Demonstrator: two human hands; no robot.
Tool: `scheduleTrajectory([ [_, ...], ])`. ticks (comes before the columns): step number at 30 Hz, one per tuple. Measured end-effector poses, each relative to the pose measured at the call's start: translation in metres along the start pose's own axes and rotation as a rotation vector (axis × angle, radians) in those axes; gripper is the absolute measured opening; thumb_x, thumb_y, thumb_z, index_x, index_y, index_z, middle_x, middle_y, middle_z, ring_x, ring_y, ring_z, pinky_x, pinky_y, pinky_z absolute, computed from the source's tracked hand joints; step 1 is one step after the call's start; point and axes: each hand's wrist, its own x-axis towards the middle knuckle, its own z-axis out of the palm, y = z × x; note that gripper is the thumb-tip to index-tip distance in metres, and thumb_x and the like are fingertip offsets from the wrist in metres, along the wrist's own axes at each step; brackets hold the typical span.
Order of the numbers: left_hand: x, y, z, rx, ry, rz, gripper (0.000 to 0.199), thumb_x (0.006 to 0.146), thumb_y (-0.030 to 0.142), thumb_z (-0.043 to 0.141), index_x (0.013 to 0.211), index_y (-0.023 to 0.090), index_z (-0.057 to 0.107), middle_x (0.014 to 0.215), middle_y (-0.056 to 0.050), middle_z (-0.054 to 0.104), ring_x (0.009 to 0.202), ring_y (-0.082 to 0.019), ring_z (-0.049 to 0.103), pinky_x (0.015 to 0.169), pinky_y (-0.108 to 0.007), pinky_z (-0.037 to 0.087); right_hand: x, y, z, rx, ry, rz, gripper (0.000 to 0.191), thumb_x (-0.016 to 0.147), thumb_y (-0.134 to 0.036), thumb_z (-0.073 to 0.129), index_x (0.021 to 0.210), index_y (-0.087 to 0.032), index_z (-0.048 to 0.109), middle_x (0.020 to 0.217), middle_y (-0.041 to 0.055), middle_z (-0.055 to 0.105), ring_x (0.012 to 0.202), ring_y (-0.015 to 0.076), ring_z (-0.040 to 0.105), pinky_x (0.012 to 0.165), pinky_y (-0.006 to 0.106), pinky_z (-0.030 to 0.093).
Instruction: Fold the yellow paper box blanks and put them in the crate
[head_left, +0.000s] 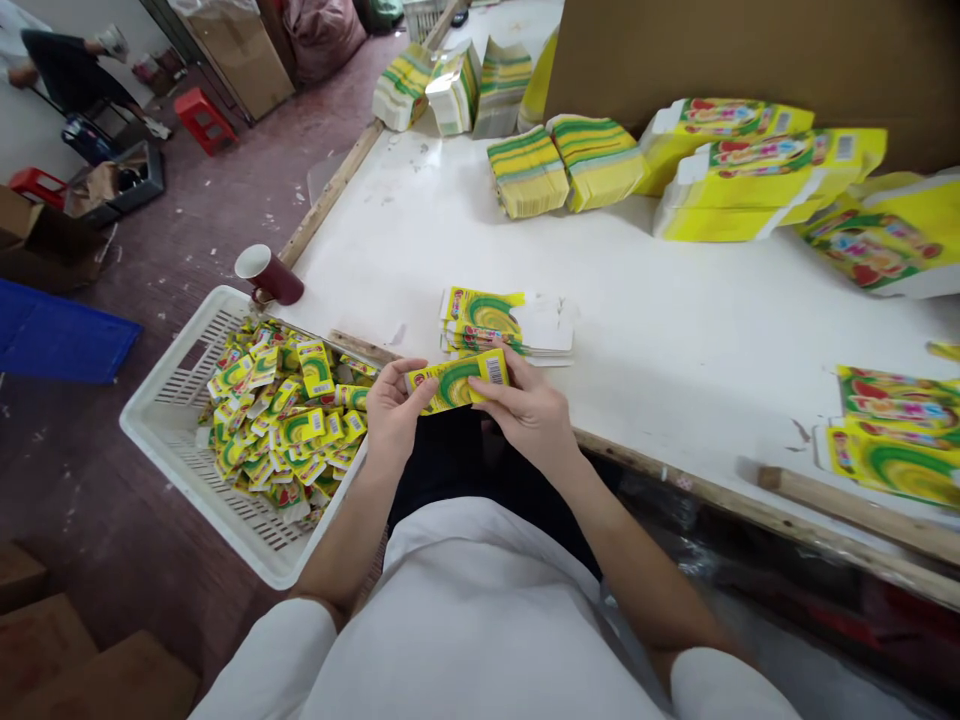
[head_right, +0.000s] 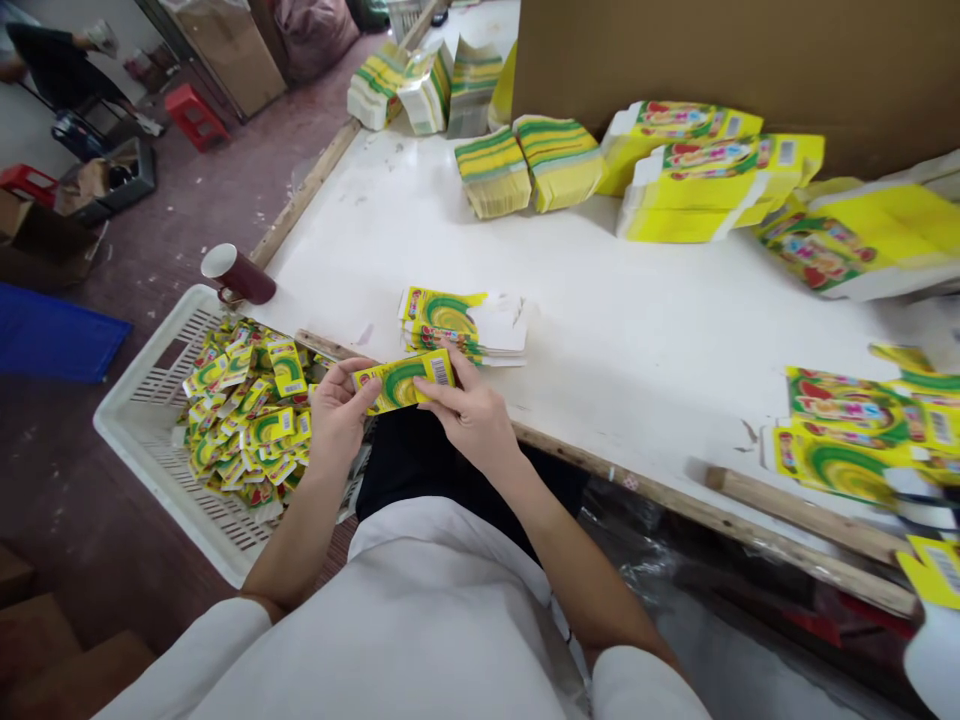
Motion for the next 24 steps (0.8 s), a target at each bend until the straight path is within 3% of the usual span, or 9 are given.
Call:
scheduleTrajectory([
  [3,-0.001,0.000,0.000,-0.014,-0.001,-0.012,0.041,0.064,0.035,0.087,0.096,0.019,0.066,0.070,0.004,0.063,0.059,-0.007,0.057,0.060,-0.019,0.048,-0.001,-0.002,0.005,0.115,-0.029,0.010,0.034,0.085,-0.029,0.071,0.119,-0.033,0.071,0.148,0.0053,0.053,0.134,0.0289,0.053,0.109,0.047,0.048],
  [6,0.008,0.009,-0.021,0.122,0.043,0.086,0.036,0.069,0.037,0.083,0.096,0.019,0.067,0.071,0.004,0.061,0.059,-0.007,0.054,0.061,-0.020,0.047,0.005,0.002,0.002,0.265,-0.014,0.075,0.064,0.084,-0.037,0.072,0.144,-0.031,0.049,0.147,0.0102,0.053,0.122,0.0278,0.062,0.101,0.046,0.053],
  [9,0.031,0.034,-0.072,0.404,0.313,0.368,0.030,0.074,0.034,0.078,0.096,0.018,0.065,0.081,0.002,0.061,0.070,-0.011,0.056,0.072,-0.026,0.050,0.018,0.016,-0.005,0.131,0.138,0.126,0.068,0.086,-0.039,0.069,0.147,-0.026,0.044,0.140,0.0132,0.058,0.114,0.0275,0.065,0.099,0.046,0.054],
  [11,0.050,0.054,-0.117,0.629,0.564,0.527,0.026,0.078,0.028,0.075,0.098,0.019,0.062,0.096,0.000,0.061,0.093,-0.018,0.058,0.093,-0.035,0.048,0.029,0.031,-0.007,-0.109,0.197,0.133,0.058,0.087,-0.034,0.066,0.141,-0.022,0.051,0.132,0.0142,0.062,0.118,0.0310,0.060,0.103,0.052,0.048],
  [14,0.071,0.076,-0.175,0.926,0.836,0.428,0.042,0.074,0.022,0.077,0.110,0.019,0.054,0.118,-0.006,0.054,0.121,-0.030,0.047,0.113,-0.051,0.032,0.043,0.051,-0.004,-0.359,0.154,0.153,0.049,0.086,-0.024,0.062,0.134,-0.018,0.057,0.117,0.0155,0.068,0.111,0.0345,0.059,0.100,0.057,0.044],
  [16,0.075,0.074,-0.189,1.034,0.861,0.405,0.055,0.071,0.024,0.079,0.118,0.016,0.050,0.128,-0.012,0.049,0.130,-0.035,0.040,0.117,-0.056,0.024,0.049,0.057,-0.001,-0.415,0.118,0.159,0.044,0.085,-0.021,0.061,0.129,-0.017,0.060,0.107,0.0146,0.069,0.103,0.0338,0.060,0.096,0.056,0.045],
  [19,0.069,0.045,-0.162,0.942,0.668,0.495,0.053,0.078,0.035,0.072,0.122,0.015,0.051,0.133,-0.016,0.049,0.130,-0.032,0.044,0.108,-0.050,0.039,0.050,0.055,0.000,-0.441,0.138,0.144,0.039,0.083,-0.020,0.064,0.122,-0.018,0.062,0.103,0.0129,0.068,0.099,0.0332,0.059,0.093,0.054,0.045],
  [21,0.060,0.017,-0.121,0.725,0.433,0.466,0.057,0.080,0.048,0.069,0.124,0.018,0.050,0.131,-0.015,0.052,0.125,-0.027,0.051,0.099,-0.041,0.048,0.047,0.045,-0.002,-0.407,0.154,0.144,0.042,0.081,-0.021,0.067,0.121,-0.019,0.059,0.101,0.0112,0.066,0.098,0.0321,0.059,0.093,0.054,0.045],
  [24,0.040,-0.017,-0.049,0.443,0.020,0.378,0.084,0.068,0.069,0.072,0.134,0.025,0.043,0.133,-0.015,0.053,0.127,-0.027,0.054,0.097,-0.037,0.051,0.038,0.022,-0.002,-0.169,0.125,0.169,0.053,0.078,-0.030,0.074,0.125,-0.022,0.051,0.094,0.0050,0.061,0.089,0.0253,0.060,0.087,0.046,0.050],
])
